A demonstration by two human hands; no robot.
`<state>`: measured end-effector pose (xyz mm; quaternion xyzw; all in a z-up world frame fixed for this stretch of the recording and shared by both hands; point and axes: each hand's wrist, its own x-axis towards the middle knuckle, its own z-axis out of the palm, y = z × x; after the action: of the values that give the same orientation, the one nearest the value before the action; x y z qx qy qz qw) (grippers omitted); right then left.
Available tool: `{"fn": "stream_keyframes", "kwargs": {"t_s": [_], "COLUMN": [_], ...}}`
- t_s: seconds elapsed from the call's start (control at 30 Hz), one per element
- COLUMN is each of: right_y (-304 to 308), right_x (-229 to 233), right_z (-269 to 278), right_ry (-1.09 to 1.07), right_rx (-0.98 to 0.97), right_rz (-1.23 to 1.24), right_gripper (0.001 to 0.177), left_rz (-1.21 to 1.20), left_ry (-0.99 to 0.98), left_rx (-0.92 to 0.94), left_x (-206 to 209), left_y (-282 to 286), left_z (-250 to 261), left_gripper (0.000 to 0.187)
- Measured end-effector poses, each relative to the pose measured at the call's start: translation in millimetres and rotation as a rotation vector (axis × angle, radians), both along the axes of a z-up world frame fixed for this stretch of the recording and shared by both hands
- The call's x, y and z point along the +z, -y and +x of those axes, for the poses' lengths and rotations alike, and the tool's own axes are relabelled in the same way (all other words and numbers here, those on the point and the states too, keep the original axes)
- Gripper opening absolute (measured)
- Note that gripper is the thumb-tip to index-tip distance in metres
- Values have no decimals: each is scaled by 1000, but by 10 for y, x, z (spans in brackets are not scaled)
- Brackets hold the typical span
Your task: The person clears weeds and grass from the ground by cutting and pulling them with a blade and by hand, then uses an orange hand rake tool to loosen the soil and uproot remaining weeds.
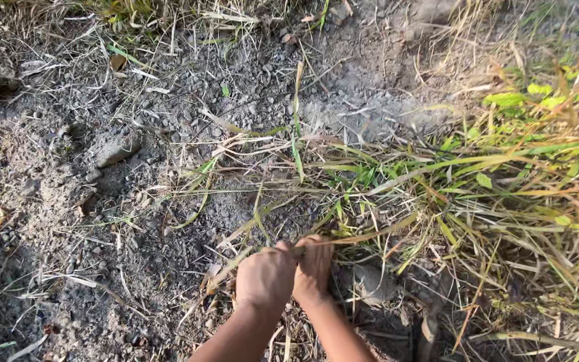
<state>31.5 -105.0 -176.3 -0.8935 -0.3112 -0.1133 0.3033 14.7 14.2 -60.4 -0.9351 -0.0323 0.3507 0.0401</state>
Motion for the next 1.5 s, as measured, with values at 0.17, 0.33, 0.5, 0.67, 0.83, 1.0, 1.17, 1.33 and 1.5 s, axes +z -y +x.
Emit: {"fn": "stream_keyframes", "kwargs": {"t_s": [0.17,0.33,0.5,0.67,0.83,1.0,1.17,1.33,1.5], "right_y": [226,909,1146,748,469,420,160,-158,70], "right_x": [-734,-262,-57,-735,-545,347,371,-57,-568], "right_z": [127,90,-416,-731,378,1073,612,289,546], "right_ry": [-220,-1082,-756,19,-555,-873,-546,92,-222], "right_rx": [318,530,611,135,-14,127,-11,-154,18], "right_rz": [-248,-909,-672,275,422,-173,89,139,-97], "right_gripper": [20,11,21,31,38,14,23,62,30], "left_rz": [-251,-633,-640,-360,848,766,700,158,-48], "left_ry": [-212,-181,-135,-123,627,973,471,241,-99], "left_rx": [399,512,534,224,-584,-976,-1276,-485,-66], "left_x": [-536,-957,-936,-671,-554,-372,74,47,-42], "left_y": [33,649,827,775,759,-7,-92,-241,-269], "left_z": [-437,-937,-883,-788,-599,400,708,437,242], "left_gripper": [33,30,30,33,37,53,89,22,26]}}
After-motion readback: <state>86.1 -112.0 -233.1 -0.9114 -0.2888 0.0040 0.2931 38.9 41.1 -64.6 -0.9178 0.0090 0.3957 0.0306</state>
